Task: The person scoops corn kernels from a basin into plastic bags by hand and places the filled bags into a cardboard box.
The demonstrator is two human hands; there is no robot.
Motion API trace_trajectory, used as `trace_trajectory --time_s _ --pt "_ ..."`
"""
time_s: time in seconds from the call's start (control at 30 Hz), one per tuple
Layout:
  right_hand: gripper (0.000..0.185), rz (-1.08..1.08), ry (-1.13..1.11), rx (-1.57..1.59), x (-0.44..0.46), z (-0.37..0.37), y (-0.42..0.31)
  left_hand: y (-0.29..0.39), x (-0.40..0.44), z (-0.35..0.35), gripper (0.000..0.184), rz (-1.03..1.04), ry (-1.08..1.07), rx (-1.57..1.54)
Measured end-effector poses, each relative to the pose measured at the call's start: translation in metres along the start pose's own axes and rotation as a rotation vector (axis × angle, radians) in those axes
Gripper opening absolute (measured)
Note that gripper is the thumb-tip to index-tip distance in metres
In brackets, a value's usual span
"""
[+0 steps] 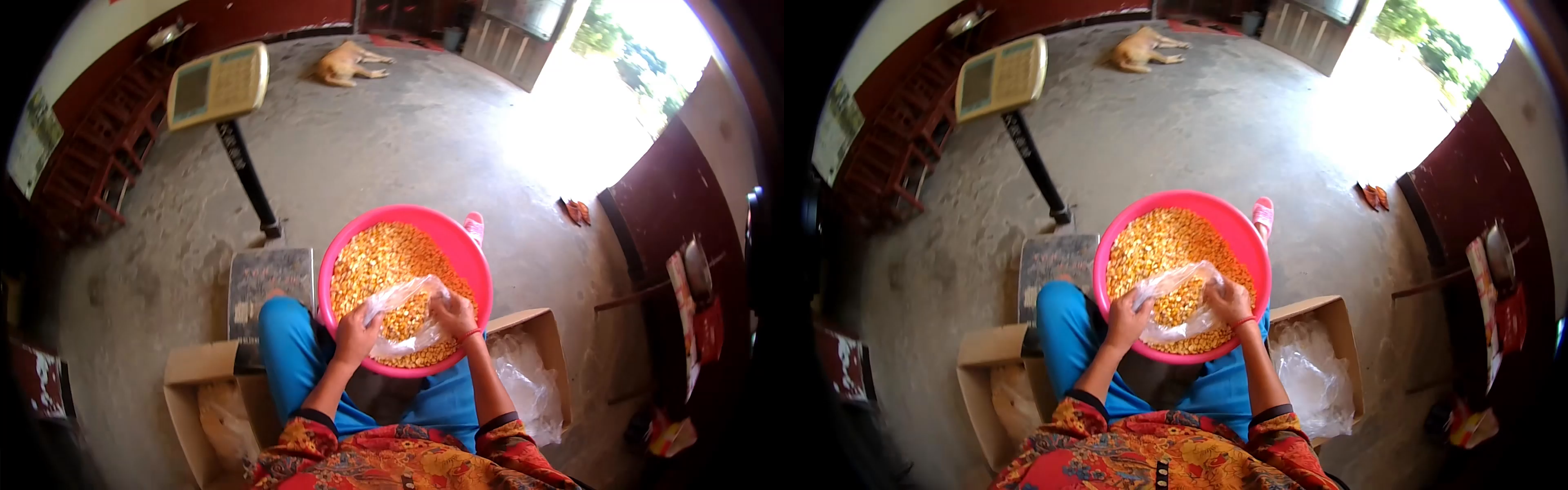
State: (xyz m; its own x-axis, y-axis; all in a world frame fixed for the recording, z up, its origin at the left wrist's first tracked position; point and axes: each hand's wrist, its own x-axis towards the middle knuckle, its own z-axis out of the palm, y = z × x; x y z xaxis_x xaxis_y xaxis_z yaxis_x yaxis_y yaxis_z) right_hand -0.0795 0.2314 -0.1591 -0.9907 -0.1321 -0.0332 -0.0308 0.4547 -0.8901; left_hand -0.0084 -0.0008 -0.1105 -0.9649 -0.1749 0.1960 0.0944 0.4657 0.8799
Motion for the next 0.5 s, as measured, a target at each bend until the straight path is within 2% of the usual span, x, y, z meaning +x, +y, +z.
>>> trace_trajectory --time_s 0.07,0.17,0.23,0.3,0.33,0.37,0.43,0.5 --pt "0.023 0.083 -0.028 0.107 0.0 -0.005 -0.014 -0.009 -0.004 0.003 0.034 -0.019 0.012 -0.056" --pt "0.023 0.139 -0.067 0.255 0.008 -0.017 -0.03 -0.009 -0.004 0.001 0.035 -0.034 0.036 -0.171" --pt "0.026 -0.015 -0.114 0.336 0.02 -0.024 -0.031 -0.012 -0.005 0.002 0.033 -0.039 0.044 -0.169" --pt "0.03 -0.134 -0.085 0.205 0.034 -0.026 -0.053 -0.008 -0.004 0.001 0.033 -0.016 0.057 -0.191" --pt "0.03 -0.115 -0.099 0.264 0.042 -0.022 -0.067 -0.007 -0.004 0.001 0.031 -0.065 0.049 -0.229" --pt "0.03 -0.187 -0.102 0.117 0.048 -0.017 -0.089 -0.005 -0.003 -0.001 0.031 -0.071 0.054 -0.228" --pt "0.028 -0.298 -0.196 -0.032 0.066 0.01 -0.116 0.0 -0.001 -0.003 0.02 -0.096 0.007 -0.243" --pt "0.026 -0.649 -0.22 -0.411 0.089 0.038 -0.121 -0.002 -0.003 -0.002 0.019 -0.124 0.001 -0.228"
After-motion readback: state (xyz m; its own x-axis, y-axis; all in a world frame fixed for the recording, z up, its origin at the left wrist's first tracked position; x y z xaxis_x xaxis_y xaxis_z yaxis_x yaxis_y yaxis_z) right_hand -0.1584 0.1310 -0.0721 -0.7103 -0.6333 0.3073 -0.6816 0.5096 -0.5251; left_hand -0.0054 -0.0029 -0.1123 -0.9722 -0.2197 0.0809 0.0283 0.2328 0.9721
